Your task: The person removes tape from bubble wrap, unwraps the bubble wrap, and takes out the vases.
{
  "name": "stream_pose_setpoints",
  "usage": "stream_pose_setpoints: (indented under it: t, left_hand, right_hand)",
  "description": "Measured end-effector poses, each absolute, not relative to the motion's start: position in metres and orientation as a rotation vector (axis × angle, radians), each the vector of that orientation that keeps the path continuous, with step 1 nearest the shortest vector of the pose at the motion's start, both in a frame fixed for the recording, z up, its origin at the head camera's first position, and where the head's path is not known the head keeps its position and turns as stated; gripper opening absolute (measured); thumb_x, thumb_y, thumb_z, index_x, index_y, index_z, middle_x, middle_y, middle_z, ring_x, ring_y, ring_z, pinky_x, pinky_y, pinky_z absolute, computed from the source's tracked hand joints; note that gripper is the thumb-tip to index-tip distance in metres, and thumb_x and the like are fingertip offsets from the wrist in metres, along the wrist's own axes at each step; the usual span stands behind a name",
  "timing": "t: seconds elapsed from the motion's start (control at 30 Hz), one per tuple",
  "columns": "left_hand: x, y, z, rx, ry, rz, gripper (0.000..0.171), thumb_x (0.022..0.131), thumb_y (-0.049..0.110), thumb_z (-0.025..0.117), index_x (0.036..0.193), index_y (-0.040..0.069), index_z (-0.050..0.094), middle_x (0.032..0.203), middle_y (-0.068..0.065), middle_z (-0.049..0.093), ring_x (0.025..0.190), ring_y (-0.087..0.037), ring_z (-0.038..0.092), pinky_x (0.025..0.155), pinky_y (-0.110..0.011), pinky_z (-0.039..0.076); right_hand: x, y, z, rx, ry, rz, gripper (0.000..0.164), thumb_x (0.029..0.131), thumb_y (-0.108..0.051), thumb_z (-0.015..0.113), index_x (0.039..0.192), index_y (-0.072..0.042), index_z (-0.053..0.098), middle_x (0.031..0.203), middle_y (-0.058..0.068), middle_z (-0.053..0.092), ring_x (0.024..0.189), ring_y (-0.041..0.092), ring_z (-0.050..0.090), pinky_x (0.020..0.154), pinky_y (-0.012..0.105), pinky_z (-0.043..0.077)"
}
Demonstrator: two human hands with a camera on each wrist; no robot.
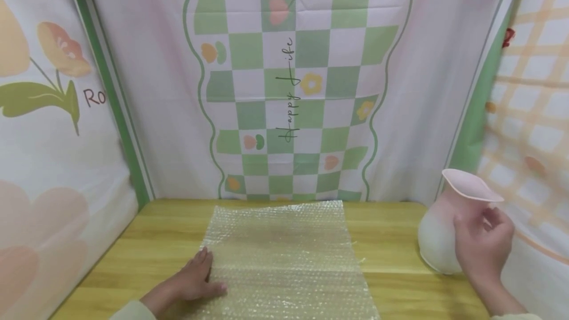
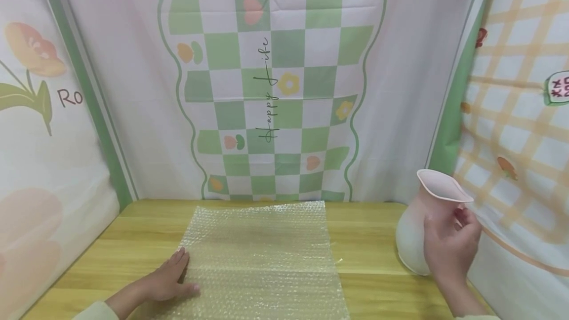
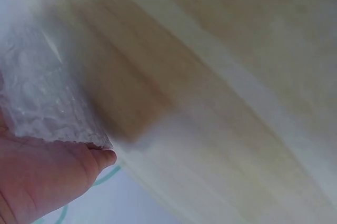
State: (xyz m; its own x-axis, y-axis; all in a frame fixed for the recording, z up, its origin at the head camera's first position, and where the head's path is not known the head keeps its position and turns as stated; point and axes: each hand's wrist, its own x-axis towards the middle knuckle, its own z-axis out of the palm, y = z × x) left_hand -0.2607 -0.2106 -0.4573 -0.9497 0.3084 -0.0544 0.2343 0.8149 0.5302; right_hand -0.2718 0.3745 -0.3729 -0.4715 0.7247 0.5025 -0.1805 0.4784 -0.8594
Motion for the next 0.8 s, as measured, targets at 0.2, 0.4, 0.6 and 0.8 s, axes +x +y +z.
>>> stream_pose_setpoints:
  t: [0.2,0.4,0.6,0.8]
  left_hand:
    - [-0.262,-0.21,-0.453,0.439,2.876,0.776,0.108,0.081,0.056,0.07,0.143,-0.019,0.023,0.149,-0.04,0.009,0.139,-0.053,0.01,0.111,-0.062,0.01]
    - [-0.264,-0.207,-0.448,0.508,2.915,0.747,0.103,0.083,0.052,0.069,0.14,-0.022,0.025,0.147,-0.043,0.011,0.138,-0.054,0.012,0.111,-0.062,0.011]
    - [-0.269,-0.202,-0.441,0.558,2.933,0.761,0.102,0.084,0.049,0.07,0.139,-0.023,0.024,0.146,-0.044,0.011,0.137,-0.055,0.012,0.11,-0.062,0.012]
    - [-0.277,-0.198,-0.438,0.597,2.984,0.784,0.103,0.084,0.049,0.071,0.142,-0.02,0.022,0.149,-0.04,0.014,0.138,-0.052,0.014,0.111,-0.061,0.014]
  right_hand:
    - [-0.264,0.358,-0.371,-0.452,-1.71,1.195,0.054,0.082,-0.018,0.07,0.132,-0.021,0.049,0.112,-0.019,0.047,0.109,0.007,0.049,0.098,0.017,0.036]
    - [-0.262,0.34,-0.374,-0.323,-1.711,1.163,0.053,0.08,-0.011,0.07,0.129,-0.013,0.052,0.109,-0.02,0.045,0.102,0.001,0.045,0.095,0.015,0.034]
    - [-0.265,0.329,-0.377,-0.259,-1.802,1.19,0.052,0.084,-0.007,0.067,0.133,-0.007,0.047,0.12,-0.003,0.05,0.113,0.006,0.047,0.104,0.019,0.033]
    - [-0.27,0.321,-0.384,-0.185,-1.913,1.161,0.053,0.086,-0.004,0.065,0.134,0.005,0.043,0.128,0.015,0.051,0.114,0.004,0.046,0.101,0.015,0.034]
